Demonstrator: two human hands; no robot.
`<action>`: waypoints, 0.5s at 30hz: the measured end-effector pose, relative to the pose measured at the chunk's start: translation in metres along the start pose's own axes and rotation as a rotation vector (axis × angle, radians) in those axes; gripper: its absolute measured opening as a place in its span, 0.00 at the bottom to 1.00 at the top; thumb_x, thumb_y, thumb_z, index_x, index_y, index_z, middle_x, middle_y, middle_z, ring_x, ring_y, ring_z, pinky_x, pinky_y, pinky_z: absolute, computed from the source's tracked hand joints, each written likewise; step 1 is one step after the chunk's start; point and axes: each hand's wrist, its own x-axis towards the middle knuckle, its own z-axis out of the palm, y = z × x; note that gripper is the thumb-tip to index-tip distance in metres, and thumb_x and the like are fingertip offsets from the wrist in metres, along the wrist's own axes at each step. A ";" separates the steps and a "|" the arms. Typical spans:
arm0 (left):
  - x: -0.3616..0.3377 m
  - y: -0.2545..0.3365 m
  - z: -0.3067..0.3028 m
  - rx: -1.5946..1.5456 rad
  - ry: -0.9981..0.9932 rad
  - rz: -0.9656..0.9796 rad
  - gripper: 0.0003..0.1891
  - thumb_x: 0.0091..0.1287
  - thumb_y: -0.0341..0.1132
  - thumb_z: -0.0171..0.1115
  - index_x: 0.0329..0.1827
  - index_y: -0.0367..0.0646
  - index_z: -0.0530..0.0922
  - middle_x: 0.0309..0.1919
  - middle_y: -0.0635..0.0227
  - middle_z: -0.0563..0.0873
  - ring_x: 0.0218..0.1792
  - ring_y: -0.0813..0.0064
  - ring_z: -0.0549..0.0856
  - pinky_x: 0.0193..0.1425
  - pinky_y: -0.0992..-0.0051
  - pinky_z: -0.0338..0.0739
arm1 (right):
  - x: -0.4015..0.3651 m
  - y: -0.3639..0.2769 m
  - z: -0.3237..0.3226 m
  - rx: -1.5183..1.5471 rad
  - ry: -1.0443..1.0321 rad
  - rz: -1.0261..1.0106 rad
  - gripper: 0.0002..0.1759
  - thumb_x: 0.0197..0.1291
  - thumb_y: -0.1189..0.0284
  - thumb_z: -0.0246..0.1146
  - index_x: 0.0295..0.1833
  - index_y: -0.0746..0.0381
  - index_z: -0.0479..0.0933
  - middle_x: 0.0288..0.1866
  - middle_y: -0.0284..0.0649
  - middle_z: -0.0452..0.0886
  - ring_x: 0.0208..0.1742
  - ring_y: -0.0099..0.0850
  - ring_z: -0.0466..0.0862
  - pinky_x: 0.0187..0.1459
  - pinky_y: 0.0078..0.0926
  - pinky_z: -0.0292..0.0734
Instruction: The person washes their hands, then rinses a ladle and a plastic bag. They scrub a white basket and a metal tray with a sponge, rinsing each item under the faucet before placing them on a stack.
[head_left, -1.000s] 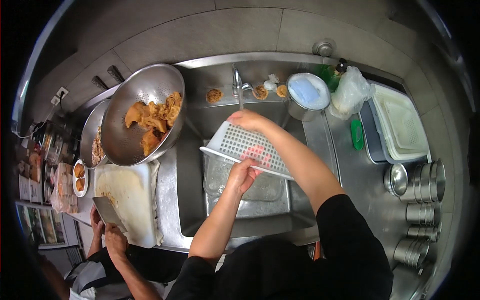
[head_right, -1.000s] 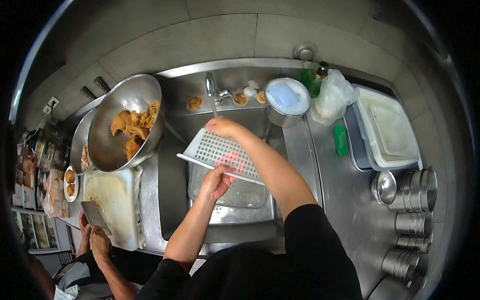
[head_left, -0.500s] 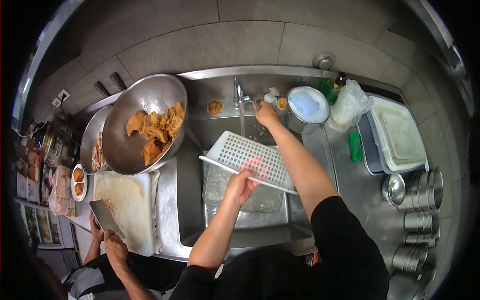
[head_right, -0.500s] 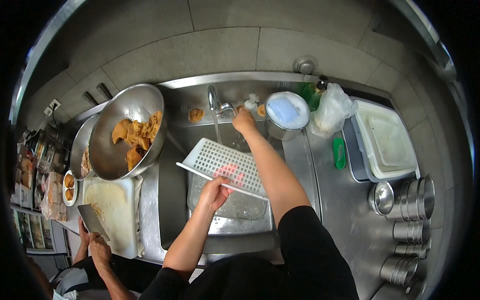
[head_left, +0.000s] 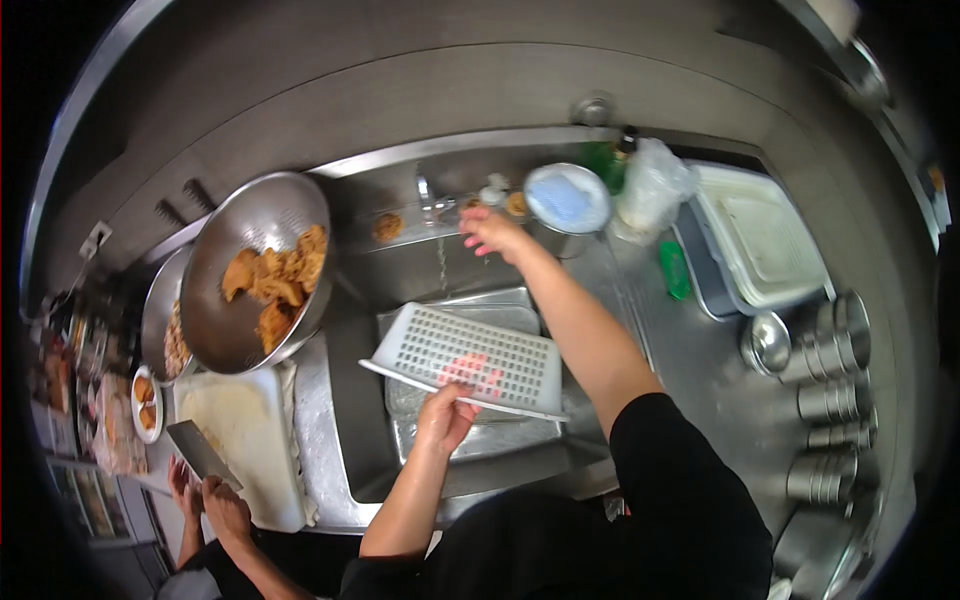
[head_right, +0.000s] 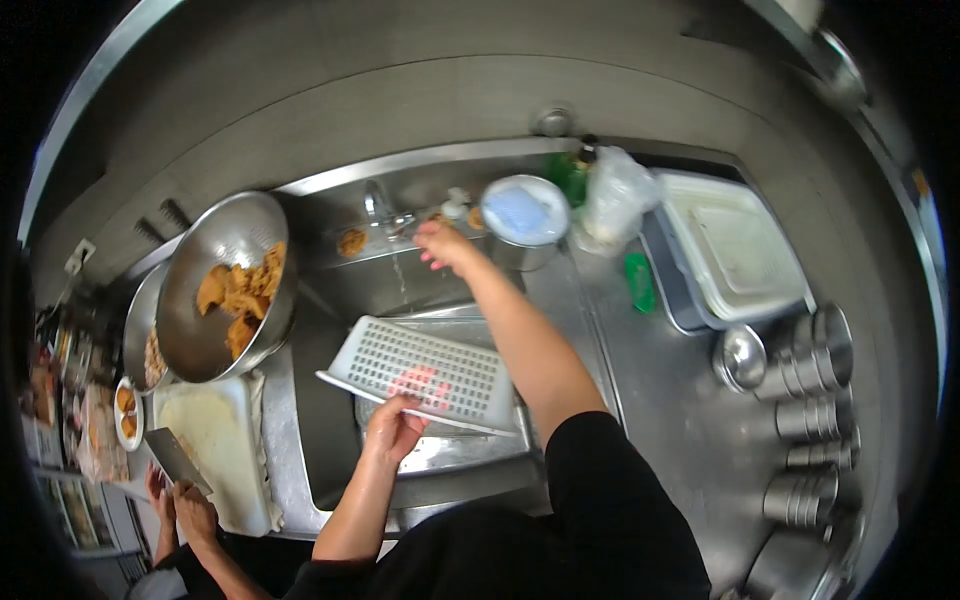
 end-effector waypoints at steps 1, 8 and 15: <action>0.002 -0.002 -0.012 -0.007 -0.015 -0.018 0.25 0.57 0.19 0.57 0.62 0.31 0.73 0.56 0.56 0.83 0.57 0.58 0.84 0.58 0.61 0.81 | -0.016 0.007 -0.005 -0.040 -0.023 0.009 0.20 0.65 0.62 0.64 0.59 0.59 0.77 0.50 0.35 0.84 0.43 0.27 0.83 0.44 0.32 0.81; -0.011 -0.002 0.006 0.059 -0.075 0.033 0.30 0.53 0.21 0.57 0.65 0.34 0.72 0.60 0.56 0.80 0.62 0.57 0.80 0.68 0.53 0.75 | -0.192 0.095 -0.039 -0.252 0.238 -0.161 0.27 0.68 0.55 0.62 0.65 0.61 0.76 0.59 0.46 0.84 0.60 0.36 0.83 0.61 0.34 0.76; -0.030 -0.005 0.020 0.196 -0.154 -0.049 0.27 0.52 0.20 0.58 0.60 0.35 0.75 0.55 0.60 0.83 0.57 0.61 0.82 0.66 0.57 0.76 | -0.343 0.072 -0.104 -0.479 0.398 -0.135 0.31 0.69 0.51 0.59 0.69 0.59 0.73 0.63 0.47 0.81 0.62 0.38 0.81 0.62 0.36 0.74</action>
